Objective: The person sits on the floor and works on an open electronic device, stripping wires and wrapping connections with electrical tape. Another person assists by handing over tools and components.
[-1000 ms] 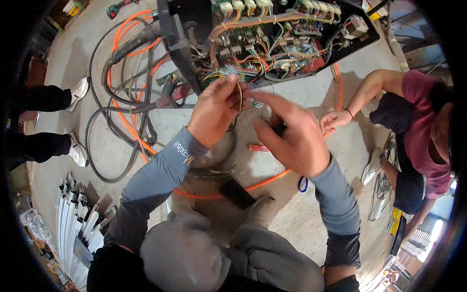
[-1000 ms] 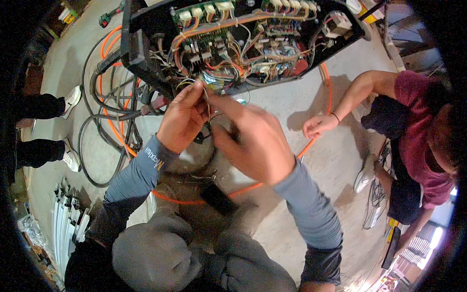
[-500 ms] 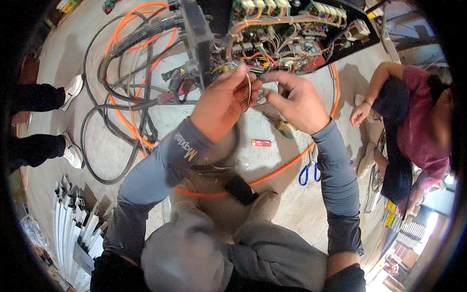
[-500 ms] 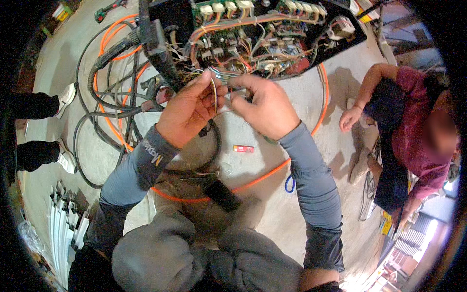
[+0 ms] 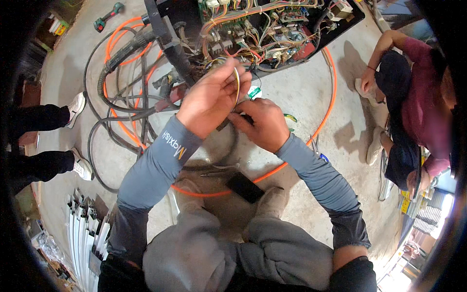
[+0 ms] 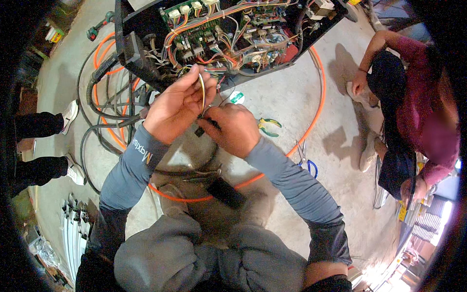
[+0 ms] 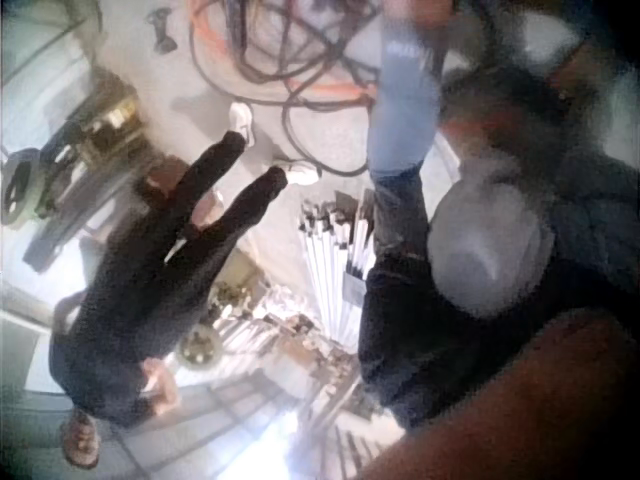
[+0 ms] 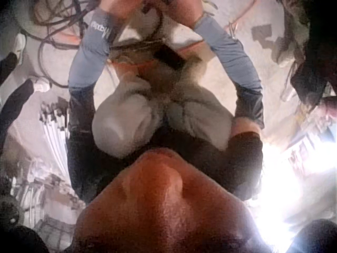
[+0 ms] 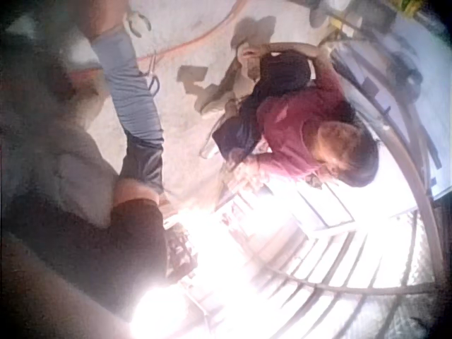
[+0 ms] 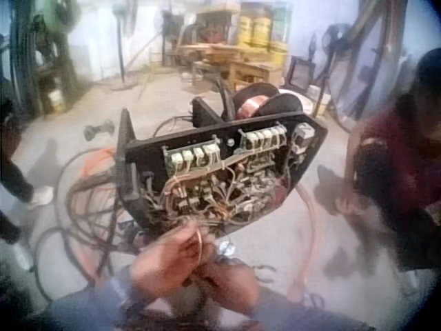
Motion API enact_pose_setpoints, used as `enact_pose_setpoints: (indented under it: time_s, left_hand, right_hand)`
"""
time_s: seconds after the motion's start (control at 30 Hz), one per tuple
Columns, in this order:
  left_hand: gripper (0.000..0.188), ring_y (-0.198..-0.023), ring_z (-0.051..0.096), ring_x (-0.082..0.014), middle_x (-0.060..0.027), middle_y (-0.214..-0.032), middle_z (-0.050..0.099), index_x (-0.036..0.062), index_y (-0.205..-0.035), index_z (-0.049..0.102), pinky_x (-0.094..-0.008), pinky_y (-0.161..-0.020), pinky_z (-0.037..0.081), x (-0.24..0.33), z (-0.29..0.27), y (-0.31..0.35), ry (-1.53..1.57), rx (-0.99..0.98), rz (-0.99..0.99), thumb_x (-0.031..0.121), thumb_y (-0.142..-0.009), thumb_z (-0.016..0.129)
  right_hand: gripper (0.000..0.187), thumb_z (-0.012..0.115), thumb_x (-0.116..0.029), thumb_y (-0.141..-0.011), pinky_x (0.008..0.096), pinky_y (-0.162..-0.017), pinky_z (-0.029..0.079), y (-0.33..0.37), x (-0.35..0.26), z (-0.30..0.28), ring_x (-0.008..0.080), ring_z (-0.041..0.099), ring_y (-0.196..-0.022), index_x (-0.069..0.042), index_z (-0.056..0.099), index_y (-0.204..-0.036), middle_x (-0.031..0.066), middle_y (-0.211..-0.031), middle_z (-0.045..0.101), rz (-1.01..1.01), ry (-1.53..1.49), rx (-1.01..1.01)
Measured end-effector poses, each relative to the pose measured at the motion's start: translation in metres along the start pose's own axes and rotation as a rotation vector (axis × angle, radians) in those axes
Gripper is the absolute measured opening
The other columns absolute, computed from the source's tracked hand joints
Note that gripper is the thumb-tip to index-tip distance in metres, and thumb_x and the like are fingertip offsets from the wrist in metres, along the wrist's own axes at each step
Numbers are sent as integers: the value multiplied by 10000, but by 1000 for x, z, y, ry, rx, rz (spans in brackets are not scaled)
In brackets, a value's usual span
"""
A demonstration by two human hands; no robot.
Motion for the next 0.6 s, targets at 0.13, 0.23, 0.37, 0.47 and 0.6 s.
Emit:
enact_pose_setpoints:
  time_s: [0.13,0.23,0.37,0.47,0.6]
  left_hand:
    - [258,-1004,704,-165,-15,-1068,723,77,-1204,681,-329,-930,588,16,14,3,-200,-78,35,294,-1074,632]
    - [264,-956,694,-151,-7,-1047,717,76,-1214,681,-319,-872,582,25,13,1,-191,-70,37,296,-1082,619]
    - [241,-960,689,-157,-4,-1006,705,77,-1154,676,-323,-889,573,23,17,-2,-19,-59,48,296,-1094,596]
    - [236,-977,679,-175,-34,-1019,695,66,-1156,652,-339,-923,565,13,-9,-5,70,-53,81,287,-1076,627]
    - [207,-964,661,-188,-36,-1028,667,52,-1192,633,-329,-897,547,-2,-25,24,-200,204,271,226,-1080,619]
  right_hand:
    - [180,796,-236,-873,505,-660,530,-13,-9,-14,380,670,-729,-87,698,-897,156,-766,678,-54,-88,104]
    - [160,803,-202,-863,478,-653,531,-22,-16,-19,362,664,-713,-74,714,-901,146,-757,680,-85,-95,138]
    - [138,807,-146,-852,437,-621,515,-26,-23,-29,332,643,-667,-45,735,-912,134,-745,676,-48,-33,213]
    - [132,804,-129,-838,431,-599,510,-30,-33,-49,332,644,-654,-39,734,-903,139,-749,679,-45,77,269]
    - [114,777,-119,-838,443,-625,512,-45,-34,-81,360,649,-681,-32,714,-876,164,-756,670,-130,213,161]
Point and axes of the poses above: each hand's wrist, its own y-axis away from the middle knuckle, its own z-axis out of the palm, x = y × z, the point moved 7 cm from there along -y, towards the middle knuckle
